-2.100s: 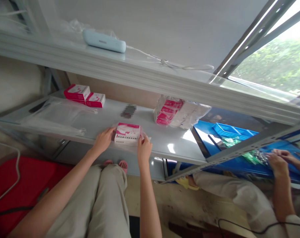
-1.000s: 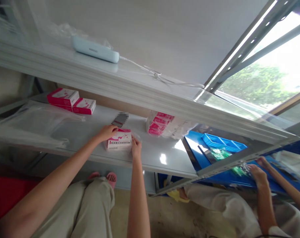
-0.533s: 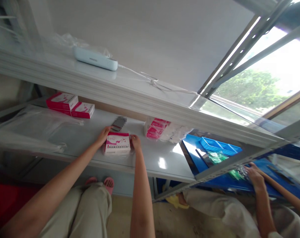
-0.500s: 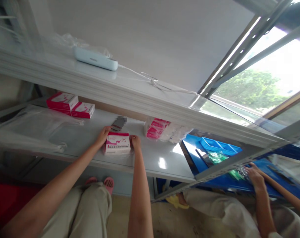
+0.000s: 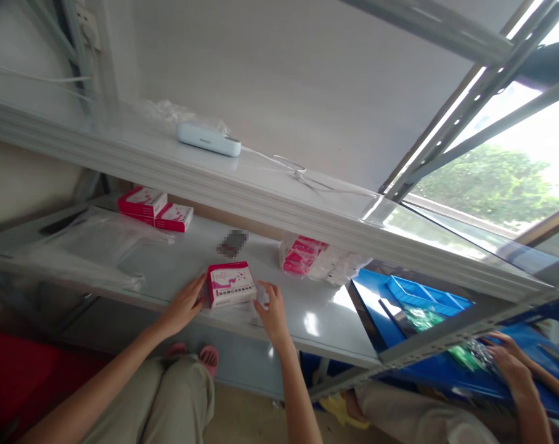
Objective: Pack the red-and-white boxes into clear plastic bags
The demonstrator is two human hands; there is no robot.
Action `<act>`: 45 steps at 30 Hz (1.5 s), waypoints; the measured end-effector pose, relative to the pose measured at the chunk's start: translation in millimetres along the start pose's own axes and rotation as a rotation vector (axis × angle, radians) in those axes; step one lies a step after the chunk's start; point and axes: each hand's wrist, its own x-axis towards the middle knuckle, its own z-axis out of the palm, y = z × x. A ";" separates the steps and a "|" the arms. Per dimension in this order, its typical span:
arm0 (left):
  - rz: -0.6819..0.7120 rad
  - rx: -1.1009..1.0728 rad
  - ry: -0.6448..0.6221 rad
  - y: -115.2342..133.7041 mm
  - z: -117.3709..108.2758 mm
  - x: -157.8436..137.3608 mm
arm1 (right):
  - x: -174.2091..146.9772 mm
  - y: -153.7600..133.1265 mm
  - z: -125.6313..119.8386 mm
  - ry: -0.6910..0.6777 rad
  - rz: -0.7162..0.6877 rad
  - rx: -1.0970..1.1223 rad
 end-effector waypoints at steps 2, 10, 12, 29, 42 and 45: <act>-0.014 0.074 -0.005 5.6 -1.1 -2.4 | 20.0 -29.2 -0.8 -0.124 -0.161 -0.211; 0.006 0.313 0.015 11.6 -6.8 -17.3 | 102.5 -95.6 57.8 -0.770 -0.200 -0.529; 0.008 0.315 0.010 10.4 -10.4 -16.9 | 105.5 -97.1 57.3 -0.743 -0.251 -0.474; -0.408 -1.286 -0.062 81.3 -104.1 14.9 | 63.4 -177.1 -20.3 -0.641 -0.449 0.324; -0.230 -1.444 0.624 34.5 -109.4 -25.0 | 0.9 -175.7 103.4 -0.098 -0.467 0.118; -0.120 -1.412 0.702 41.8 -119.1 -12.8 | 9.9 -176.9 123.7 0.089 -0.494 0.363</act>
